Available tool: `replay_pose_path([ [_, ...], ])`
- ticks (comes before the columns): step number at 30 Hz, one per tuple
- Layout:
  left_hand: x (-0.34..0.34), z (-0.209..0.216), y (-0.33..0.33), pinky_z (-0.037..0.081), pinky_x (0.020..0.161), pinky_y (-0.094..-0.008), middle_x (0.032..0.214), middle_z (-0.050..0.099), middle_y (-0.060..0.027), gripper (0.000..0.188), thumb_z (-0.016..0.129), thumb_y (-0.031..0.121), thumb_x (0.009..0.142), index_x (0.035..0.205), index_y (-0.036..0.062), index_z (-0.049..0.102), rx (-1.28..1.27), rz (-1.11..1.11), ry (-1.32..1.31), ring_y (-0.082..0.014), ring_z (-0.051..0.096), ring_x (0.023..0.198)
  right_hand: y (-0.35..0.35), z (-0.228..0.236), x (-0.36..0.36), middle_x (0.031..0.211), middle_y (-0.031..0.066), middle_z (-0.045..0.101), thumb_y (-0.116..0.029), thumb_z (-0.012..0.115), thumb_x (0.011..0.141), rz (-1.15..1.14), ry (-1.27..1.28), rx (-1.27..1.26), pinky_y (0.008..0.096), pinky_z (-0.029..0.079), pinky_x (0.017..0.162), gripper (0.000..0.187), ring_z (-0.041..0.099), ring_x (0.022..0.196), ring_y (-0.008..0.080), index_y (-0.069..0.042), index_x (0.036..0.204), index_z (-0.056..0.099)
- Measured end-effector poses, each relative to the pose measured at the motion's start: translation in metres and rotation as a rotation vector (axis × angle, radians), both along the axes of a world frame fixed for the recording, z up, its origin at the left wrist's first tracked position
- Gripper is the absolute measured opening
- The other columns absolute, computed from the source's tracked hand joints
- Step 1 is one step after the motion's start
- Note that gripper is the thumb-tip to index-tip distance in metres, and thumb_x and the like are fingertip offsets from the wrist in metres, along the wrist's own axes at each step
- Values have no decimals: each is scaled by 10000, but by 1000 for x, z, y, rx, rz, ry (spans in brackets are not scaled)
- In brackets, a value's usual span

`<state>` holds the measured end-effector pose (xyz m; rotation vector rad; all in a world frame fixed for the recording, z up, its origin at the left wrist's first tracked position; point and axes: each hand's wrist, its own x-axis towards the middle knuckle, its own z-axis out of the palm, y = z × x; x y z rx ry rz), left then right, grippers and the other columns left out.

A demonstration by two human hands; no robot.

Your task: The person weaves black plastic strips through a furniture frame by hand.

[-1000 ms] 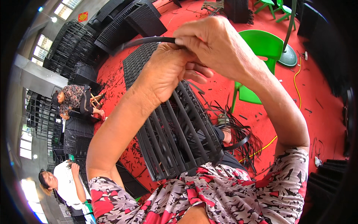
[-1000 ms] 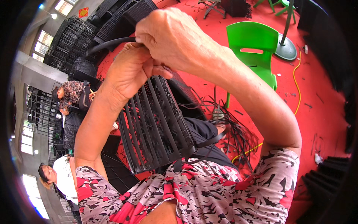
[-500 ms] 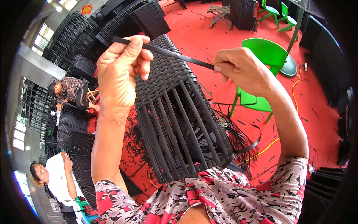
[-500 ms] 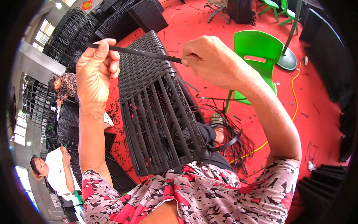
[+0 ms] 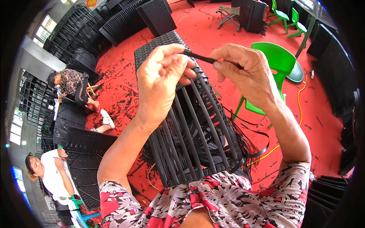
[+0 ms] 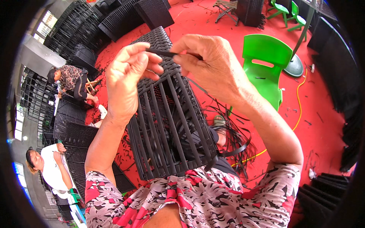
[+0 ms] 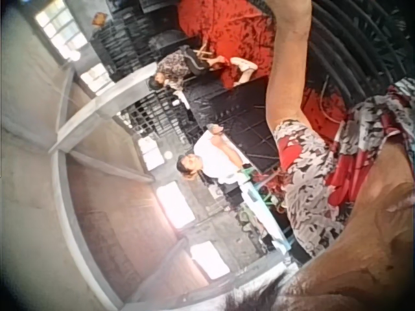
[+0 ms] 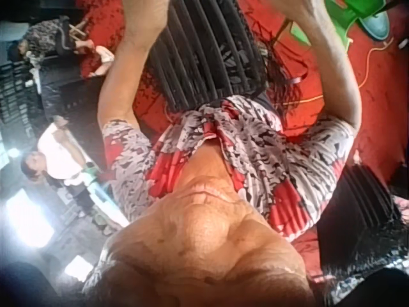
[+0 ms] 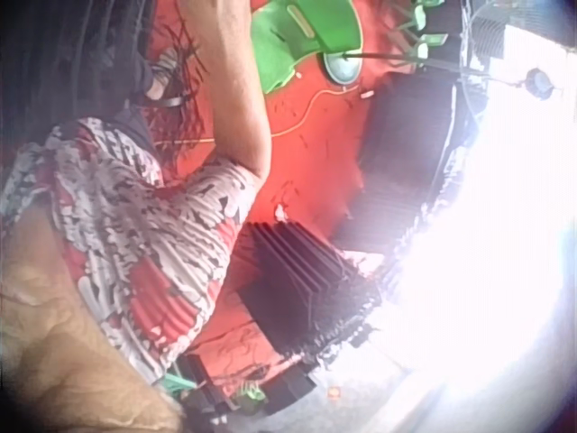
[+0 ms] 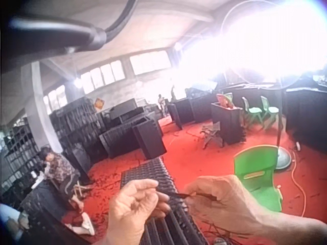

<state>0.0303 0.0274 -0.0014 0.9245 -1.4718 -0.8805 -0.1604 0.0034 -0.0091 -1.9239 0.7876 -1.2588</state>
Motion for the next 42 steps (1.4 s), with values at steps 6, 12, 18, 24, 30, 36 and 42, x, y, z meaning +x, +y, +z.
replay_pose_path([
  [6,32,-42,8,223,1094,-443,1345,443,-172,144,688,86,729,848,14,648,-291,51,-966,-361,309,1303,0,-12,-12,549,183,512,-71,607,740,-186,312,-157,359,436,497,99,539,486,279,23,710,611],
  [12,26,-51,7,199,1068,-565,1409,337,-240,211,630,188,784,852,-6,679,-272,51,-1120,-448,237,1316,-3,-15,-2,602,233,535,-100,552,691,-223,532,-250,461,466,553,139,568,605,420,7,608,579],
  [18,23,-48,4,177,1073,-591,1408,334,-239,209,628,177,782,864,-8,679,-244,40,-1145,-467,229,1317,-9,-23,13,610,238,559,-138,551,688,-129,647,-248,479,491,585,171,588,615,424,7,620,613],
  [24,25,-46,7,191,1098,-493,1412,368,-230,219,663,161,757,906,0,661,-198,70,-1067,-439,244,1339,-12,-14,5,590,214,563,-134,562,693,-164,522,-218,472,500,590,159,595,619,410,-2,627,619],
  [30,25,-51,3,247,1080,-465,1373,404,-201,255,666,216,778,922,13,607,-261,87,-1026,-390,311,1309,-14,-6,-26,587,222,507,-58,568,669,-263,422,-160,429,443,533,100,543,586,415,36,637,555],
  [36,24,-37,12,291,1047,-438,1343,427,-183,281,687,235,789,948,44,558,-265,85,-963,-349,384,1265,-11,-28,-27,619,218,562,-71,580,688,-166,275,30,405,477,564,117,600,596,375,43,678,608],
  [42,15,-27,12,317,1032,-433,1321,460,-189,221,687,211,801,906,32,610,-275,75,-998,-339,432,1234,-11,-32,-33,600,227,562,-85,592,699,-92,151,140,373,475,552,159,602,544,331,72,710,615],
])
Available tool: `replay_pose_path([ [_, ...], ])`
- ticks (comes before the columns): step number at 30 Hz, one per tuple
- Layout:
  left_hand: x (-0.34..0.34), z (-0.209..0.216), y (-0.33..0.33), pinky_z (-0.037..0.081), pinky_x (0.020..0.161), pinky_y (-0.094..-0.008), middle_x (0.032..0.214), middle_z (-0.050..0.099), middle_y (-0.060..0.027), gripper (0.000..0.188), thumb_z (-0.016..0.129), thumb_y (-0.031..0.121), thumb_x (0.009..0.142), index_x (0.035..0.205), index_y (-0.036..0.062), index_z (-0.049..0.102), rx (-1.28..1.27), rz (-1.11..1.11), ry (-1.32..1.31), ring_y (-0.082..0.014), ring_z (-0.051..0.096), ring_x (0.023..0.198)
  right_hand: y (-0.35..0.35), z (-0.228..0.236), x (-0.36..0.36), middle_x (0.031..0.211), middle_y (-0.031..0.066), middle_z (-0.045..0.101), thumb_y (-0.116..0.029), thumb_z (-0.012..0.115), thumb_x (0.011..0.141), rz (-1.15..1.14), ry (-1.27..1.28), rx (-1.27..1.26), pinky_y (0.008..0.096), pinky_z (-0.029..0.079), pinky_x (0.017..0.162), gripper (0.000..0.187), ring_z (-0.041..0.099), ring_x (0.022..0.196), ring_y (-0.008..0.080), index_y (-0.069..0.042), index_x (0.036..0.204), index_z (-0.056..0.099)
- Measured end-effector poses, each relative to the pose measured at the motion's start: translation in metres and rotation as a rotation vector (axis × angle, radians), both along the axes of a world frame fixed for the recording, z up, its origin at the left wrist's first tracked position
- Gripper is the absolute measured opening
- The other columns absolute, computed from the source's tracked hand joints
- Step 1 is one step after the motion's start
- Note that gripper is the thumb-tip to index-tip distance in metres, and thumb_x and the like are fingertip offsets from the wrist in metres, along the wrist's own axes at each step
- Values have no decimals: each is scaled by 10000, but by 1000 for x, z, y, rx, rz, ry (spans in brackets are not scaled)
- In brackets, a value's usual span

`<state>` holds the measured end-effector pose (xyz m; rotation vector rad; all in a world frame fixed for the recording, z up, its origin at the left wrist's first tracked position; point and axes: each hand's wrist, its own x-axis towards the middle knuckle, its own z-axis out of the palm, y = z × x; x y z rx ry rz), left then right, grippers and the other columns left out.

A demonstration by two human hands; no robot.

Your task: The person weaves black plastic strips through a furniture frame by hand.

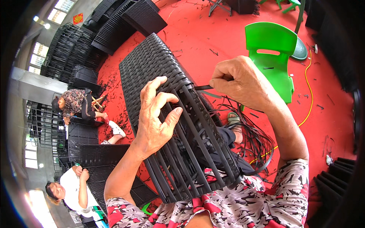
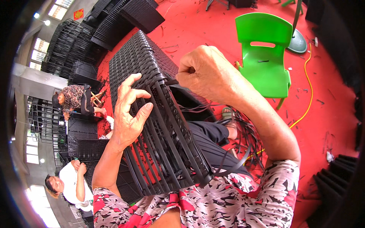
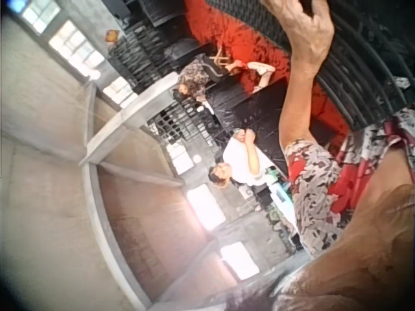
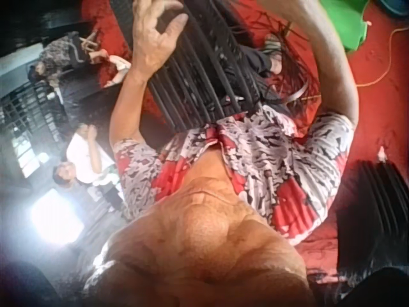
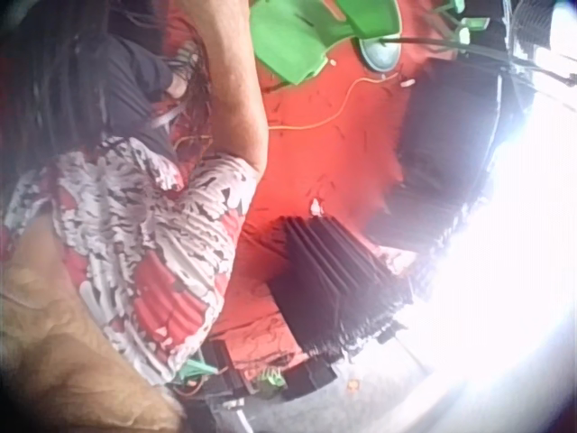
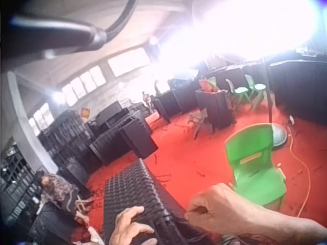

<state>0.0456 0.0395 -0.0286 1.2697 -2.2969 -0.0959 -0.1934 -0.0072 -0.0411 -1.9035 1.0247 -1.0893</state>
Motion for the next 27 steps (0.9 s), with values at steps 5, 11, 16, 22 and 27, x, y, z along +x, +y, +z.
replay_pose_path([
  [5,-3,0,-3,332,1029,-419,1319,469,-168,204,687,172,804,930,33,609,11,23,9,-316,444,1233,-1,-6,-1,581,212,561,-84,589,708,21,-54,72,356,471,548,169,594,519,267,83,714,611],
  [11,-7,1,-9,369,997,-399,1256,504,-150,193,690,106,778,918,23,585,-11,39,48,-303,484,1180,-1,-11,-5,609,204,593,-96,601,729,32,-77,101,349,473,558,189,602,540,238,91,745,622],
  [16,-14,3,-18,396,964,-388,1179,550,-140,178,694,59,739,856,27,565,-39,63,-6,-301,532,1111,-4,-16,-4,637,208,607,-108,616,746,41,-93,113,350,476,572,200,619,572,245,91,768,628],
  [22,-12,-1,-26,411,946,-357,1138,572,-125,167,669,43,762,896,22,572,-36,63,-13,-271,560,1064,-2,-16,-1,606,126,552,-109,622,771,41,-116,110,311,412,533,180,531,549,164,70,772,628],
  [27,10,-3,-17,391,979,-327,1194,533,-102,182,610,30,831,1005,16,560,72,76,183,-192,512,1122,1,-17,-3,571,-43,435,-100,616,831,24,-166,135,233,291,462,121,372,525,34,19,805,619],
])
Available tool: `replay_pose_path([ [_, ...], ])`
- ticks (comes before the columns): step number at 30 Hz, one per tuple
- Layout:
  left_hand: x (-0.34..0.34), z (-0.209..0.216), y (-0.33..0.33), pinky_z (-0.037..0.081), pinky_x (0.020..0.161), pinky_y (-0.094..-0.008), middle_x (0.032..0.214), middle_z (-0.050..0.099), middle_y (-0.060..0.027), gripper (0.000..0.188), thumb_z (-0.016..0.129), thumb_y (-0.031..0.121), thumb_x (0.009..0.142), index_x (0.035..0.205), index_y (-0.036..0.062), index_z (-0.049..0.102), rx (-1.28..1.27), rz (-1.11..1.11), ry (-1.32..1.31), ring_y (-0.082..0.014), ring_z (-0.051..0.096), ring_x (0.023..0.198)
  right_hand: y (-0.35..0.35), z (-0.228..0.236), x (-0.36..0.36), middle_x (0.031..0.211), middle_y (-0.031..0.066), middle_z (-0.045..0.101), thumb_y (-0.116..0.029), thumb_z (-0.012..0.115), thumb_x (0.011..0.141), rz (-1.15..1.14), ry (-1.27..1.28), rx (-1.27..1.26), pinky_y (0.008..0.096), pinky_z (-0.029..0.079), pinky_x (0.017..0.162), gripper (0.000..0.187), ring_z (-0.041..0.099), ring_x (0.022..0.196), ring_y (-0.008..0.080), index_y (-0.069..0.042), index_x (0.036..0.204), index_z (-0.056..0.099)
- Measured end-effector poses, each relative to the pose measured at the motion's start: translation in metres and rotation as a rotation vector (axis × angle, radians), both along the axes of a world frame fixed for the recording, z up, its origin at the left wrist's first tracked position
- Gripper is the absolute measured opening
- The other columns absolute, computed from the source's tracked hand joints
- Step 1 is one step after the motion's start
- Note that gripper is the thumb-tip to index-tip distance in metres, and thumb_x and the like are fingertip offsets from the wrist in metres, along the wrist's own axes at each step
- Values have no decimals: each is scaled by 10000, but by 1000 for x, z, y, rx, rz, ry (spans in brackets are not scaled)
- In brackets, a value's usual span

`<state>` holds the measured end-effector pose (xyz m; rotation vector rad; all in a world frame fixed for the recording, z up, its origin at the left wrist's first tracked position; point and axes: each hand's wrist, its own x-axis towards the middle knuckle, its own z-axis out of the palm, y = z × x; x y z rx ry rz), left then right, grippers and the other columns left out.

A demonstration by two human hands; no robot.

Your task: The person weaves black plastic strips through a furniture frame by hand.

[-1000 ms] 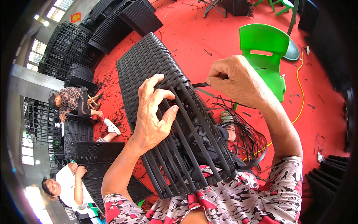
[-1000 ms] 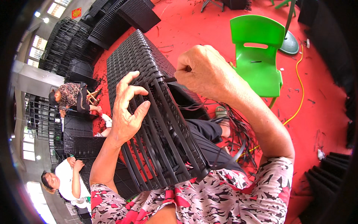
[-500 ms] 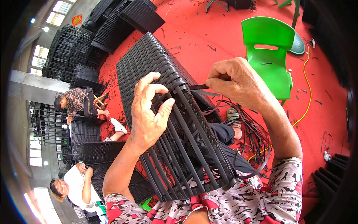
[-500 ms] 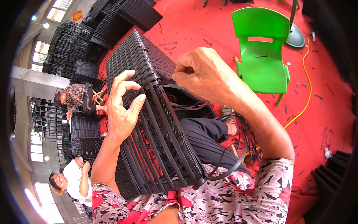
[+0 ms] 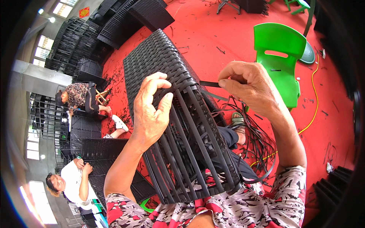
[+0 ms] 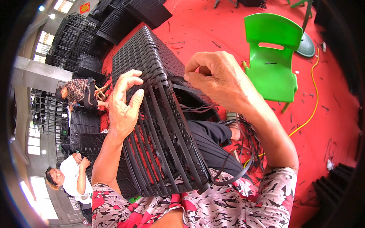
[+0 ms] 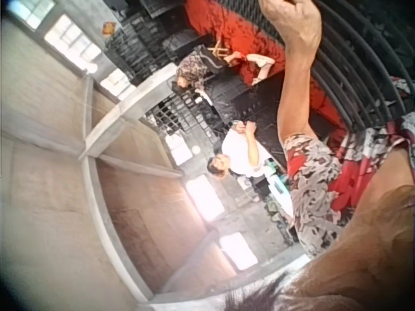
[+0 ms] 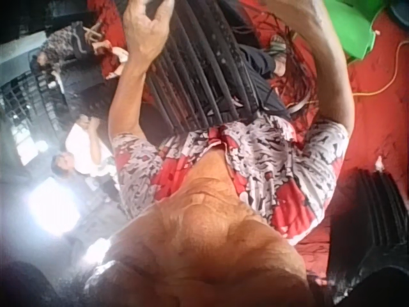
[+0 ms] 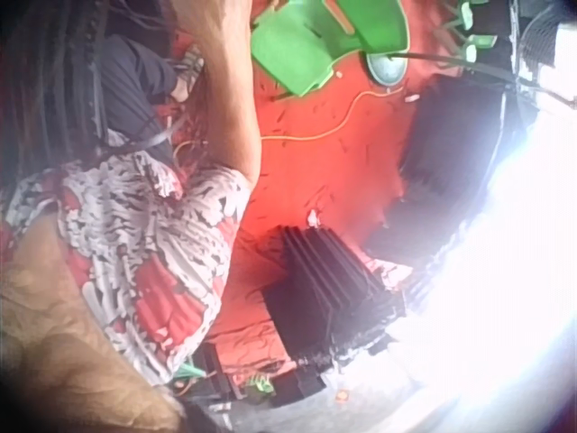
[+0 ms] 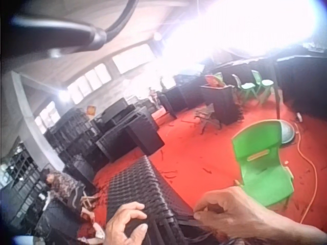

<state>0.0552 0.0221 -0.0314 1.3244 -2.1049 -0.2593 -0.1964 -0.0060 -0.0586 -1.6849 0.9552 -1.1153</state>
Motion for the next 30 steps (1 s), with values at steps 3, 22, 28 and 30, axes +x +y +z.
replay_pose_path([
  [3,3,5,11,389,976,-338,1181,546,-106,167,618,27,820,979,14,566,-1,42,-9,-210,520,1120,0,3,-1,555,44,505,-119,621,809,14,41,53,289,374,495,155,451,522,95,30,849,630],
  [22,-2,3,16,401,942,-384,1201,548,-135,79,658,67,802,856,29,616,-55,-19,-88,-264,533,1108,2,10,5,587,129,570,-91,575,730,51,129,-25,320,426,520,173,538,531,159,62,794,625],
  [28,-16,5,13,387,963,-412,1205,529,-147,126,675,44,769,884,19,628,-66,-81,-128,-304,494,1144,-5,15,7,636,143,605,-107,583,716,118,168,-24,312,453,562,205,574,574,186,69,804,643],
  [30,-19,5,11,391,941,-416,1175,514,-156,146,689,14,729,859,6,622,-112,-107,-173,-333,479,1113,-8,14,9,607,51,586,-92,612,738,149,159,-4,271,414,536,169,519,578,91,62,801,645],
])
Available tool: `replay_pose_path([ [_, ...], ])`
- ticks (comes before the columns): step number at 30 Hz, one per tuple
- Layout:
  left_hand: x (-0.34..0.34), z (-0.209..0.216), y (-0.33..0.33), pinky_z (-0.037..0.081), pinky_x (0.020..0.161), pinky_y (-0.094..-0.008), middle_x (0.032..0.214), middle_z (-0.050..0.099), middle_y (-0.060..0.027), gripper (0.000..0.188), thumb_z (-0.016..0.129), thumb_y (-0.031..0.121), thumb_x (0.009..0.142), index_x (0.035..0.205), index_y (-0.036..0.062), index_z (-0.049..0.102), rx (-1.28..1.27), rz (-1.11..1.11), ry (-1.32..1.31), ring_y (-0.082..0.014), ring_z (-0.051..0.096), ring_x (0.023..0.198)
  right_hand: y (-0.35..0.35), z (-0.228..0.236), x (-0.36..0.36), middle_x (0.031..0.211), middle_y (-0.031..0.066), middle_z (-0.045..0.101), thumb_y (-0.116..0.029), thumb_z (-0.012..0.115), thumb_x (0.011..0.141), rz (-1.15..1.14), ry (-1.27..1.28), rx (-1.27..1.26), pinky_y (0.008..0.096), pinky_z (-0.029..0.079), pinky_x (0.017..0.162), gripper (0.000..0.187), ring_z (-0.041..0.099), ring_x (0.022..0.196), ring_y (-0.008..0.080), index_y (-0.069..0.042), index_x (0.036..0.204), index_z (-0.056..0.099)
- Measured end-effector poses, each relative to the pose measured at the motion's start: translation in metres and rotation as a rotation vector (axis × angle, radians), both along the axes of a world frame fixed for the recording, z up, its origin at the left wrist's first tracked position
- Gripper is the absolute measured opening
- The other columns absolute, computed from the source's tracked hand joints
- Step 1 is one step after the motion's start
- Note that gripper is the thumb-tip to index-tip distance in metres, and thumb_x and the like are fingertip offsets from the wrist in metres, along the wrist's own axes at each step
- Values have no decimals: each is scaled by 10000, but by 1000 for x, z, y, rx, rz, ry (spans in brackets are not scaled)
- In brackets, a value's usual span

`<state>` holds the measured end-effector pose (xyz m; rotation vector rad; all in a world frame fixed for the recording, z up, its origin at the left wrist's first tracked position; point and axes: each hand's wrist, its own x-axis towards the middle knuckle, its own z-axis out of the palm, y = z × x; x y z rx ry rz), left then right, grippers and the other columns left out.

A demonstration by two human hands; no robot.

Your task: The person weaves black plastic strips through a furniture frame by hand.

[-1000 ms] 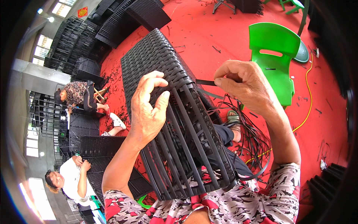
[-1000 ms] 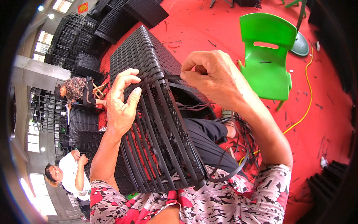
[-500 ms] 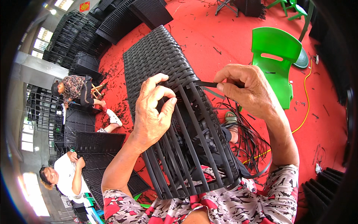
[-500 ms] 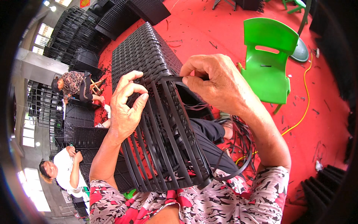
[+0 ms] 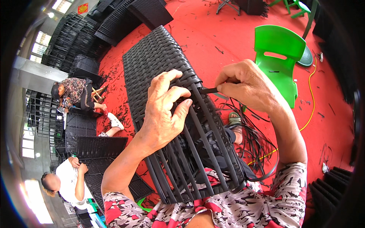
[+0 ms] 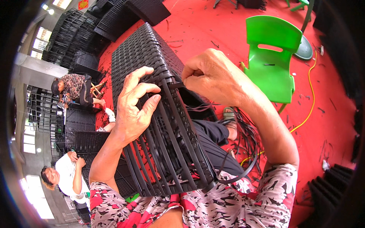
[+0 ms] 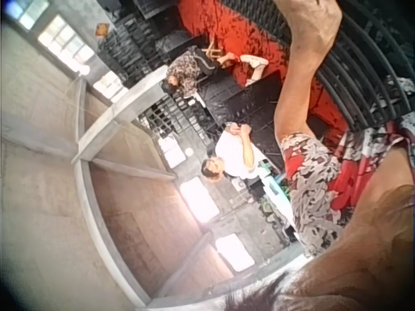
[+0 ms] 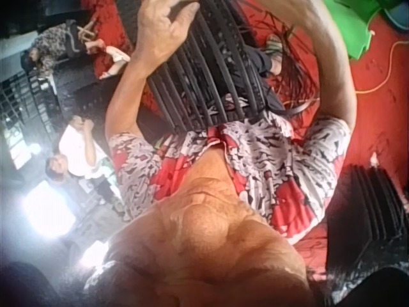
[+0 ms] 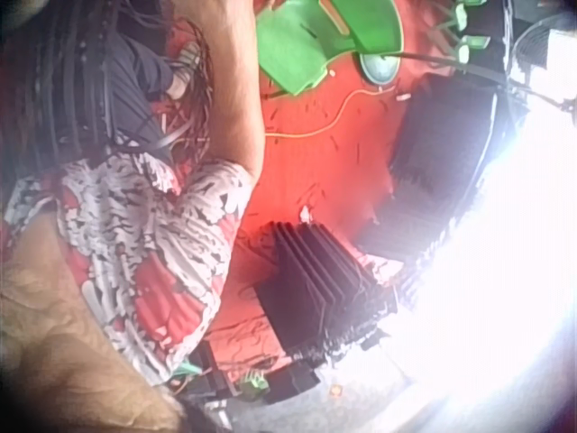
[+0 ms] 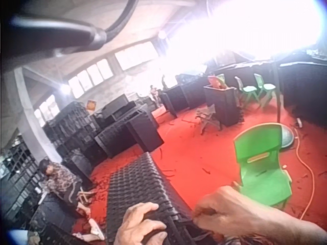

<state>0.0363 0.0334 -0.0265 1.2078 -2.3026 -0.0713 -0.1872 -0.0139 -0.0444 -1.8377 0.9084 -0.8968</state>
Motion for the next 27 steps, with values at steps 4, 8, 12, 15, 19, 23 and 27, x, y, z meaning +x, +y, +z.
replay_pose_path([
  [4,-7,4,-3,360,993,-410,1218,534,-156,123,678,74,785,878,14,623,-6,24,-87,-331,487,1152,-5,-4,4,625,58,609,-81,615,753,89,-19,64,271,434,555,167,538,595,94,67,823,644],
  [8,-11,3,-5,363,988,-407,1211,538,-155,97,668,67,789,838,14,603,13,29,-84,-329,489,1147,-11,-9,7,660,129,630,-95,617,731,187,-69,174,300,467,596,181,588,600,182,50,835,650],
  [12,-10,2,-9,380,946,-387,1198,526,-133,94,663,32,774,778,19,571,107,42,125,-302,482,1128,-10,-14,10,755,155,652,-108,654,738,88,15,-52,336,487,630,174,639,677,266,16,860,657],
  [15,-9,7,-9,407,915,-345,1179,532,-122,77,647,17,807,783,18,574,154,67,323,-262,518,1094,-3,-12,23,835,158,646,-134,667,771,-186,-40,-737,367,493,655,193,643,761,318,2,907,660],
  [19,-7,29,2,398,939,-346,1171,538,-119,84,631,46,850,799,9,575,219,40,558,-238,533,1080,12,1,43,727,121,633,-61,630,832,164,-350,-45,326,492,613,135,630,651,199,20,937,655],
  [23,13,20,16,377,967,-369,1202,523,-116,97,627,78,860,811,11,576,55,149,380,-265,491,1130,15,17,42,658,151,609,-44,624,812,164,-358,148,351,475,541,129,610,569,203,52,898,635],
  [27,39,1,23,217,1065,-484,1340,415,-178,140,688,129,753,850,40,642,70,80,-114,-393,310,1278,11,30,47,711,232,613,-64,613,686,80,102,-297,419,509,587,143,616,669,401,48,774,625],
])
